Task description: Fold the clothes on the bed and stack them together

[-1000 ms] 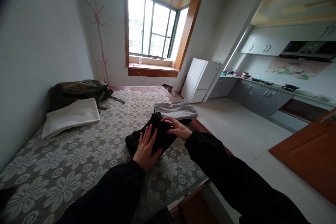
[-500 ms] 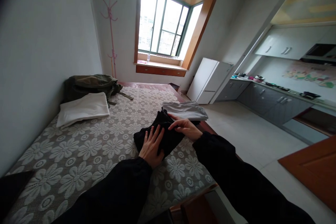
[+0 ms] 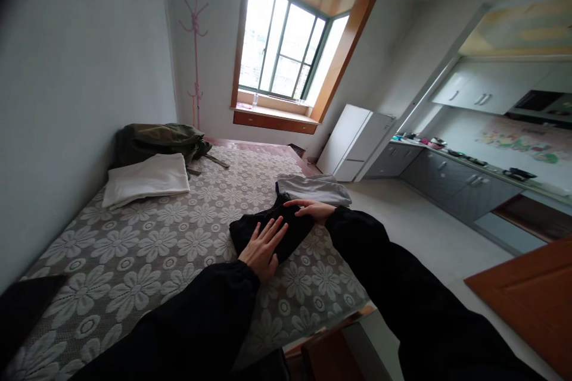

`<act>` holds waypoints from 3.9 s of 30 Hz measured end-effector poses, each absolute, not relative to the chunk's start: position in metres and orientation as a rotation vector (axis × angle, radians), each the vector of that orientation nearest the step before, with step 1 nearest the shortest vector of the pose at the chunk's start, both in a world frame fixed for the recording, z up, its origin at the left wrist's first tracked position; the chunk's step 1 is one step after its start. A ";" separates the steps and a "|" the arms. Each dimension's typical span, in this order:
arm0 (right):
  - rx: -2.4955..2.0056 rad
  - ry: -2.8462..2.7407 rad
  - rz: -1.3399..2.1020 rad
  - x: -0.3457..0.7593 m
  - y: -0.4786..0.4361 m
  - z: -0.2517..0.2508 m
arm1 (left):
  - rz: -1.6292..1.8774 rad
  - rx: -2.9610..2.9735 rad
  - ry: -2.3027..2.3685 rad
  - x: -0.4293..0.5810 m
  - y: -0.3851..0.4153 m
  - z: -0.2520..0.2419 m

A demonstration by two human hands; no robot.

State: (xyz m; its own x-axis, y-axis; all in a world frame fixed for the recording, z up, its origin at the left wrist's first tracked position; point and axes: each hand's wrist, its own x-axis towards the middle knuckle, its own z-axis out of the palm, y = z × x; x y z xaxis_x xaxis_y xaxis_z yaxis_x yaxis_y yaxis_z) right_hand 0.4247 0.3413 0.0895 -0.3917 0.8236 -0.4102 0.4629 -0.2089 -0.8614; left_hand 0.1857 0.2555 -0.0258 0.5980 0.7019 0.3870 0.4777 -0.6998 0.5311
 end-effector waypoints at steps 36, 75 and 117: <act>-1.486 -1.235 0.801 0.508 0.428 0.128 | 0.543 2.539 1.085 0.184 0.263 -0.053; -1.581 -1.198 0.697 0.576 0.424 0.049 | 0.526 2.551 1.083 0.184 0.264 -0.052; -1.989 -2.281 -0.014 0.420 0.491 0.002 | 0.394 2.577 1.091 0.182 0.262 -0.043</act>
